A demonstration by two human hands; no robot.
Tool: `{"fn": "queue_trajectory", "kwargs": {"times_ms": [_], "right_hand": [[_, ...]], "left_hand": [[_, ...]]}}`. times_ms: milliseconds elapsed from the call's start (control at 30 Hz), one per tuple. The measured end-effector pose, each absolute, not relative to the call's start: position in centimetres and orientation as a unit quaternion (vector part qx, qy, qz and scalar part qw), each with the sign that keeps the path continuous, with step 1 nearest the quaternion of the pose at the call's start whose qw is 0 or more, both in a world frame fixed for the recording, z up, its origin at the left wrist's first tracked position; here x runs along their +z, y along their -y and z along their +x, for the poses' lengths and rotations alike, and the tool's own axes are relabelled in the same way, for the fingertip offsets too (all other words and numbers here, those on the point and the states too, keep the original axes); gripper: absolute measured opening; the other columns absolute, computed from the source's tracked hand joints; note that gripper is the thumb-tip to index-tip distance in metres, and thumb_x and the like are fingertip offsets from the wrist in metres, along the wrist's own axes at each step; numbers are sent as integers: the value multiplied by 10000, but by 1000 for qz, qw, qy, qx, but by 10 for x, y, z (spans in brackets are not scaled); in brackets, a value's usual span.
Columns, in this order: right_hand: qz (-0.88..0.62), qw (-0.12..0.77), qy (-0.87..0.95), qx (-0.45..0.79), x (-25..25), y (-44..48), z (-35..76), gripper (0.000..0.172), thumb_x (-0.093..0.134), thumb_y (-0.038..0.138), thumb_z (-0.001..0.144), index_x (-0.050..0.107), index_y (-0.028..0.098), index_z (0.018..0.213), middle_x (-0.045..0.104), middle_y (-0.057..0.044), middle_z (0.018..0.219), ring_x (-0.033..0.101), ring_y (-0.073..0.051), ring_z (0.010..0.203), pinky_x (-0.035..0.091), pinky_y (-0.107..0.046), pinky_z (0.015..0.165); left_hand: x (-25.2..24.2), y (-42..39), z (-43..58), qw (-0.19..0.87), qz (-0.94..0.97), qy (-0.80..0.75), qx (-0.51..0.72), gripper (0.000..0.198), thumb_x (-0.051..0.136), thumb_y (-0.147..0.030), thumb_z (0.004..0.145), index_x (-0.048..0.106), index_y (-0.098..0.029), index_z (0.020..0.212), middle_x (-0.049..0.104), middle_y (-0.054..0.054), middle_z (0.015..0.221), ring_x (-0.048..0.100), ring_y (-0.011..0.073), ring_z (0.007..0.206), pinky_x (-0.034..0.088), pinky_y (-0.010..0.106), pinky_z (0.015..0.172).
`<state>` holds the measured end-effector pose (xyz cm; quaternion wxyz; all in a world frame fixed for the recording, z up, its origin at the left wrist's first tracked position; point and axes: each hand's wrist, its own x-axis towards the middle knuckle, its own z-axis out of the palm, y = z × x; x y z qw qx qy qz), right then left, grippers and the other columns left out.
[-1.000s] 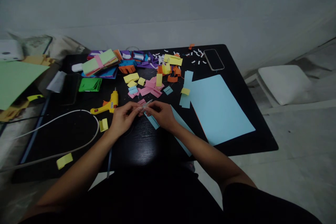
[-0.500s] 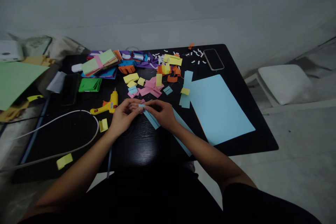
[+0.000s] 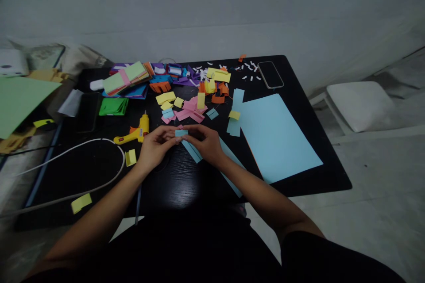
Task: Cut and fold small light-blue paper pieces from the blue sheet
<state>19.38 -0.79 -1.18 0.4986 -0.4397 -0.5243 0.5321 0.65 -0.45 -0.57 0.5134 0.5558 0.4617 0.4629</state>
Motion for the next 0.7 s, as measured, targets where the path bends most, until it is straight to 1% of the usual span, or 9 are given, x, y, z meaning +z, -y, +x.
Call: {"fn": "queue_trajectory", "kwargs": {"times_ms": [67, 200, 267, 367, 467, 600, 700], "right_hand": [[-439, 495, 530, 531, -12, 7, 194, 323, 834, 411, 792, 775, 237, 1059, 793, -46, 1078, 748, -212, 969, 596, -373, 943], [-449, 486, 542, 518, -13, 6, 195, 285, 825, 409, 804, 761, 231, 1017, 784, -45, 1028, 742, -214, 951, 595, -365, 914], [-445, 491, 537, 522, -14, 6, 194, 287, 823, 418, 804, 737, 223, 995, 778, -47, 1032, 740, -216, 968, 592, -367, 927], [-444, 500, 527, 525, -16, 6, 193, 297, 822, 431, 800, 695, 215, 959, 770, -43, 998, 738, -211, 950, 591, -365, 921], [-455, 492, 535, 515, -17, 7, 193, 294, 809, 439, 807, 680, 217, 951, 761, -36, 949, 732, -198, 884, 596, -347, 854], [-451, 489, 540, 516, -16, 7, 192, 282, 799, 425, 817, 689, 221, 979, 761, -41, 968, 729, -195, 884, 590, -333, 826], [-453, 490, 545, 508, -15, 8, 192, 260, 792, 397, 825, 703, 217, 990, 762, -35, 940, 719, -181, 832, 584, -320, 780]], "left_hand": [[-7, 5, 5, 493, 574, -467, 458, 366, 843, -375, 777, 729, -180, 1064, 769, 40, 893, 711, 151, 765, 588, 284, 741], [-7, 5, 2, 422, 633, -482, 435, 306, 797, -377, 835, 729, -189, 1066, 742, 48, 950, 689, 151, 803, 566, 274, 745], [-6, 5, 1, 385, 663, -484, 423, 261, 772, -385, 860, 726, -192, 1029, 724, 45, 950, 673, 151, 801, 557, 270, 738], [-4, 5, 1, 348, 699, -478, 403, 193, 732, -384, 893, 713, -196, 932, 698, 27, 883, 640, 146, 759, 535, 265, 715], [-4, 6, 2, 358, 703, -474, 391, 188, 701, -386, 913, 693, -200, 884, 681, 12, 810, 626, 144, 714, 524, 267, 695], [-5, 7, 3, 401, 676, -478, 392, 198, 695, -398, 910, 685, -201, 901, 691, 12, 801, 643, 150, 707, 521, 262, 663], [-4, 7, 4, 427, 662, -476, 391, 206, 690, -403, 910, 682, -198, 887, 687, 5, 761, 640, 149, 681, 519, 267, 666]]}}
